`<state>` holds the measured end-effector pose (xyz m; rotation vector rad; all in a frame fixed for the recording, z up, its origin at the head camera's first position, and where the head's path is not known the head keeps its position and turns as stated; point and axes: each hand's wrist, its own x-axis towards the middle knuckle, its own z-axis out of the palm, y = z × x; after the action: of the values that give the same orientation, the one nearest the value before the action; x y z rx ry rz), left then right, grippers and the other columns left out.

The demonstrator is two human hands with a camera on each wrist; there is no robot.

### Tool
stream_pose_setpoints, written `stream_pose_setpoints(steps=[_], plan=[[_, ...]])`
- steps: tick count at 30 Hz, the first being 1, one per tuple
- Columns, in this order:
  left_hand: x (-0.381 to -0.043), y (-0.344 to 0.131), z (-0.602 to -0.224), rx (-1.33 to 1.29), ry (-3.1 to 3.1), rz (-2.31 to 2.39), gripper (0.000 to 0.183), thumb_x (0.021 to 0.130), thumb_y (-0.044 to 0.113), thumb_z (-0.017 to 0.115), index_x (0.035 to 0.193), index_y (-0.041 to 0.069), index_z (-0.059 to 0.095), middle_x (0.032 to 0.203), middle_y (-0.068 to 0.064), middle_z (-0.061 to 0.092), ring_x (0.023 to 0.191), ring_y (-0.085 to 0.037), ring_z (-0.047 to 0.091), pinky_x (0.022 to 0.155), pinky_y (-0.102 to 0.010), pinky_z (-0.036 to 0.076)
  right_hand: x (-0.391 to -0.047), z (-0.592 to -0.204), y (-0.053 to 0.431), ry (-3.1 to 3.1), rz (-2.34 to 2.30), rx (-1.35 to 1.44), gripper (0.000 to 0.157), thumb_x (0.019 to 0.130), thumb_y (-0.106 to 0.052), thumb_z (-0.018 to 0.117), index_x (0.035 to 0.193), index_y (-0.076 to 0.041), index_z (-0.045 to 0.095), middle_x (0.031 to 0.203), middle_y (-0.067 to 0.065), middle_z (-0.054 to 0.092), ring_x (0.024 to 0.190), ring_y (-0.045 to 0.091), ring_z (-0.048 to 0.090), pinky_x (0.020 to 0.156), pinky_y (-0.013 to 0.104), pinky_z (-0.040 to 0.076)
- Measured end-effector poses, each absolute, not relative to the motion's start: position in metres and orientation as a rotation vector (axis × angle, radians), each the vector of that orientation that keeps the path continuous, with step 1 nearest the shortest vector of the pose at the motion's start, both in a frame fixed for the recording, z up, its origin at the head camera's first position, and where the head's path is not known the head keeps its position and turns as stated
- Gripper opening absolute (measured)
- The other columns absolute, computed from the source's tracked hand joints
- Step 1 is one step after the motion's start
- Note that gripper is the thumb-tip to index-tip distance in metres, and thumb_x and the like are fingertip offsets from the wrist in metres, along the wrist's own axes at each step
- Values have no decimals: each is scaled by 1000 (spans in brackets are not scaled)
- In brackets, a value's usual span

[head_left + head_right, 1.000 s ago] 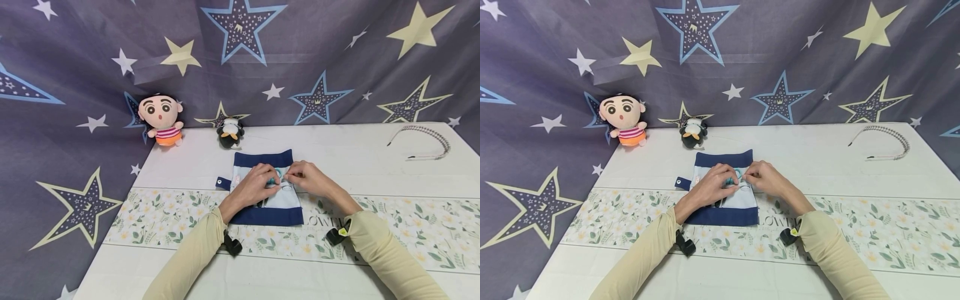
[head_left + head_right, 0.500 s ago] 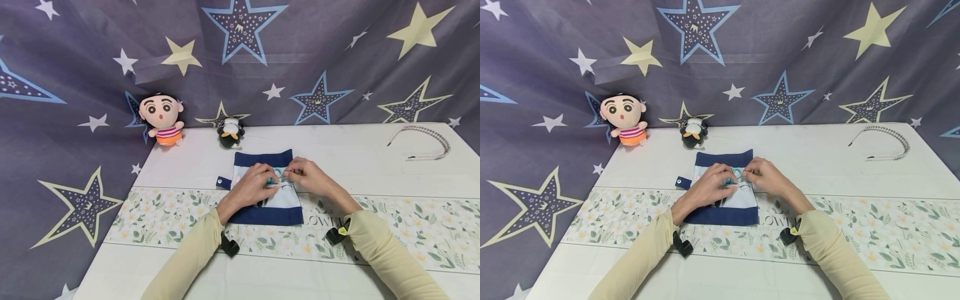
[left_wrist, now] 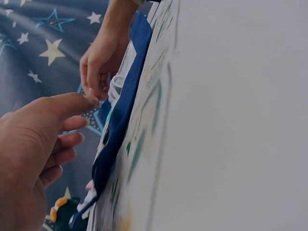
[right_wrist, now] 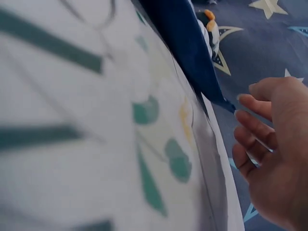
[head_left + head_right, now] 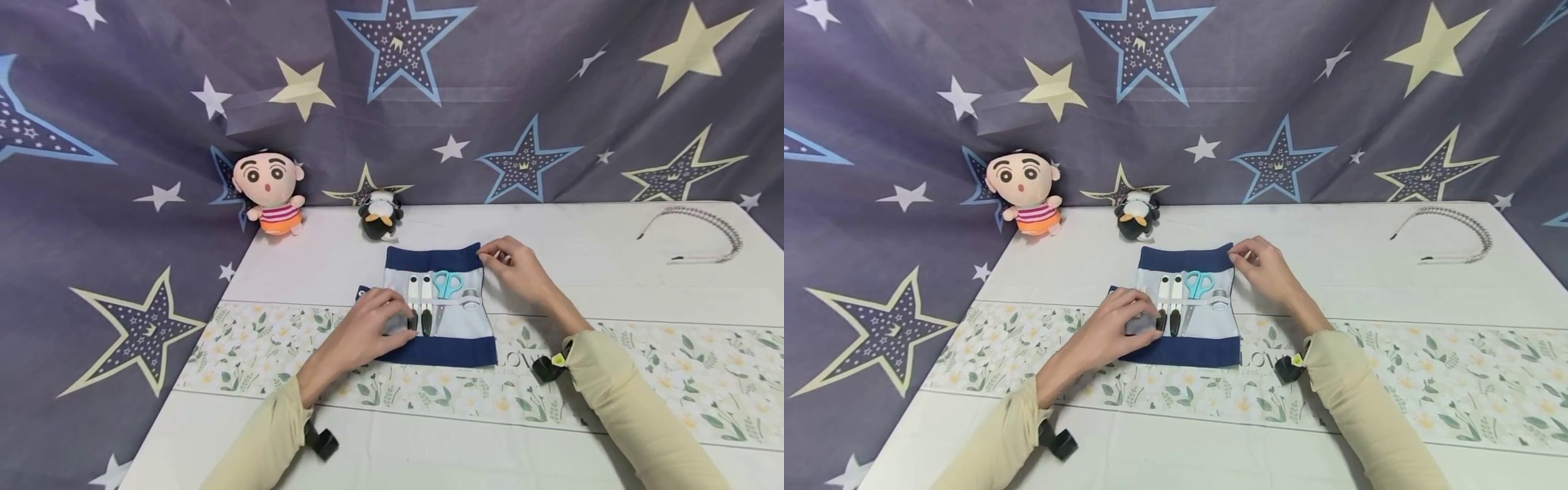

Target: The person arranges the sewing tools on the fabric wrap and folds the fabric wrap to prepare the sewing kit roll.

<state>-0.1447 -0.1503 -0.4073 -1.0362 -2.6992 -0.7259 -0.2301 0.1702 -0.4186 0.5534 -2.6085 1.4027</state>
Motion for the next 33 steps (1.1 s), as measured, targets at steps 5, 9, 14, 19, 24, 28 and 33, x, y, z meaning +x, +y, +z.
stream_pose_setpoints(steps=[5, 9, 14, 19, 24, 28, 33], plan=[[-122, -172, -410, -937, -2779, -708, 28, 90, 36, 82, 106, 16, 74, 116, 0, 64, 115, -23, 55, 103, -47, 42, -238, -422, 171, -2612, 1407, 481, 23, 104, -13, 63, 119, 3, 68, 95, 15, 66, 83, 25, 60, 72, 25, 45], [-105, -190, -417, -821, -2789, -792, 27, 86, 31, 85, 105, 15, 74, 115, 0, 65, 115, -24, 55, 102, -49, 43, -242, -423, 169, -2630, 1439, 470, 26, 105, -16, 63, 122, 4, 67, 93, 15, 70, 80, 25, 62, 68, 25, 45], [-93, -200, -426, -688, -2778, -930, 30, 83, 25, 88, 107, 16, 74, 114, 3, 67, 114, -22, 56, 103, -50, 42, -245, -424, 168, -2647, 1437, 453, 31, 104, -15, 63, 128, 4, 64, 89, 14, 71, 75, 24, 61, 66, 28, 44], [-88, -199, -431, -603, -2754, -988, 30, 80, 22, 90, 105, 16, 74, 111, 3, 68, 113, -23, 58, 106, -52, 40, -250, -424, 165, -2673, 1420, 488, 34, 105, -15, 61, 133, 5, 63, 91, 15, 70, 72, 23, 58, 65, 30, 44], [-83, -193, -434, -522, -2730, -1041, 22, 80, 17, 90, 97, 16, 77, 101, 7, 66, 104, -19, 58, 98, -47, 45, -252, -425, 163, -2678, 1417, 497, 32, 106, -15, 61, 131, 4, 65, 92, 16, 69, 72, 23, 56, 65, 31, 43], [-80, -190, -436, -470, -2726, -1084, 19, 81, 17, 90, 96, 18, 77, 99, 12, 64, 102, -16, 56, 93, -45, 46, -253, -426, 161, -2669, 1438, 490, 31, 106, -14, 60, 131, 4, 65, 93, 17, 69, 72, 22, 55, 65, 31, 43], [-80, -187, -438, -419, -2716, -1157, 16, 83, 18, 88, 94, 20, 76, 92, 14, 62, 96, -15, 54, 95, -46, 39, -253, -425, 160, -2656, 1464, 480, 31, 105, -12, 61, 131, 4, 65, 93, 17, 69, 70, 19, 54, 64, 30, 41]])
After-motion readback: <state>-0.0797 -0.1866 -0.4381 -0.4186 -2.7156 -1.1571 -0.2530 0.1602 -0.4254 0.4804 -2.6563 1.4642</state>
